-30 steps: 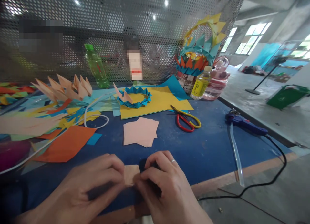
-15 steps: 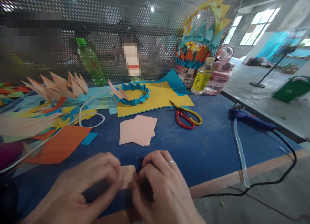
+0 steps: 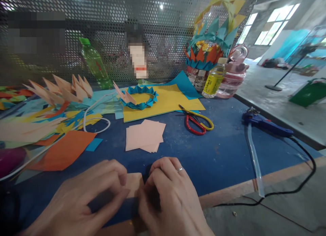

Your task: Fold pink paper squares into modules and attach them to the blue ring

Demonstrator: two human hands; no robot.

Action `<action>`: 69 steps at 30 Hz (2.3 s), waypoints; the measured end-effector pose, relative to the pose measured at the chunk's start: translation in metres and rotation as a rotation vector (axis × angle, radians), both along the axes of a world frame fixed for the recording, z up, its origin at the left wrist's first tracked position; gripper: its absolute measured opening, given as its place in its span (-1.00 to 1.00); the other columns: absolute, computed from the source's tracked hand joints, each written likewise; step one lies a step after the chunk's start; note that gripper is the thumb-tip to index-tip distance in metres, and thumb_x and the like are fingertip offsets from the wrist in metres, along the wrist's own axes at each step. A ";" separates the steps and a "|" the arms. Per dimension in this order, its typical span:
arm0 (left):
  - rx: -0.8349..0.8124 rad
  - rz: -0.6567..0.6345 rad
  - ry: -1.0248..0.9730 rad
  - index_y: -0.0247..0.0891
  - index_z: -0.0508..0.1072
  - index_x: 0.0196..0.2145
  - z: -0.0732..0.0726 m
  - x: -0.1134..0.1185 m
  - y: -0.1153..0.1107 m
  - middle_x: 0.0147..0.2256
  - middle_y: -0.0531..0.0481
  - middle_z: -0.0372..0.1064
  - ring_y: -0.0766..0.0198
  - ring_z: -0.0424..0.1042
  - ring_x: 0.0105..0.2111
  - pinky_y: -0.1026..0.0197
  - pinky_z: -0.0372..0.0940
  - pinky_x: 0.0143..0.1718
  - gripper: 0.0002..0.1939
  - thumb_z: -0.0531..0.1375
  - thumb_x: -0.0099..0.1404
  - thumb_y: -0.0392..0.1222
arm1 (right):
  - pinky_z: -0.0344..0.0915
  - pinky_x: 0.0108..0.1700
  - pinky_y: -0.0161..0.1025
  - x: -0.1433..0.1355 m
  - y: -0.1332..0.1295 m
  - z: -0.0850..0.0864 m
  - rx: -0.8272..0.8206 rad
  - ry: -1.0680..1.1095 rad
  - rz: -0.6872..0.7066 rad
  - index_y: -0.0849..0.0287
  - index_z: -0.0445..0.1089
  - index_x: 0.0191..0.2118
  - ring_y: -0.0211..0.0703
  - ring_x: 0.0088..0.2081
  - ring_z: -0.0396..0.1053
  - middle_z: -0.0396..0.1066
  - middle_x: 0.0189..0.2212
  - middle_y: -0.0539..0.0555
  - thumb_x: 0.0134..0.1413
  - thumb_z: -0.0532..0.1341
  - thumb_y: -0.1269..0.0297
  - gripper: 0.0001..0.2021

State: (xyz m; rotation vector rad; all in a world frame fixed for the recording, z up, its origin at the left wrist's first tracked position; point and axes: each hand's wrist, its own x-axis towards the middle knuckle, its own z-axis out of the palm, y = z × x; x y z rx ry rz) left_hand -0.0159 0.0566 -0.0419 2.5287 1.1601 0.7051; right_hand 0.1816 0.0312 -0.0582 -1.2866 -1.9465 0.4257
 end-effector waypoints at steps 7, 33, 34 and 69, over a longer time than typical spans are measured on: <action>-0.020 0.021 -0.019 -0.19 0.29 -0.32 -0.003 -0.001 -0.001 -0.32 0.08 0.33 0.35 0.38 -0.36 0.32 0.27 -0.42 -0.86 0.00 0.38 -0.35 | 0.27 -0.26 -0.19 0.002 0.000 0.002 -0.022 -0.024 -0.003 0.13 0.24 -0.23 -0.11 -0.25 0.31 0.38 -0.31 0.03 -0.03 0.14 0.56 -0.76; 0.856 -0.143 0.066 -0.31 0.50 -0.37 -0.028 -0.012 -0.018 -0.30 0.00 0.52 0.25 0.41 -0.14 0.18 0.11 0.18 -0.67 -0.03 0.39 -0.44 | 0.27 -0.10 -0.12 0.005 -0.002 0.002 -0.105 -0.038 0.080 0.08 0.23 -0.11 -0.07 -0.08 0.27 0.37 -0.14 0.06 0.07 0.11 0.59 -0.70; 0.863 -0.143 0.063 -0.31 0.49 -0.39 -0.028 -0.011 -0.019 -0.32 0.00 0.51 0.25 0.42 -0.15 0.18 0.12 0.18 -0.67 -0.03 0.38 -0.44 | 0.27 -0.09 -0.12 0.006 -0.002 0.002 -0.112 -0.041 0.080 0.08 0.23 -0.10 -0.07 -0.07 0.26 0.36 -0.13 0.06 0.07 0.11 0.59 -0.68; 0.748 -0.157 0.161 -0.35 0.53 -0.35 -0.013 -0.010 -0.024 -0.33 -0.12 0.53 0.16 0.50 -0.32 0.17 0.41 -0.26 -0.62 -0.07 0.29 -0.51 | 0.17 -0.35 -0.37 -0.022 0.020 0.038 -0.297 -0.204 0.166 0.06 0.34 -0.06 -0.30 -0.38 0.35 0.39 -0.45 -0.11 0.16 0.13 0.51 -0.72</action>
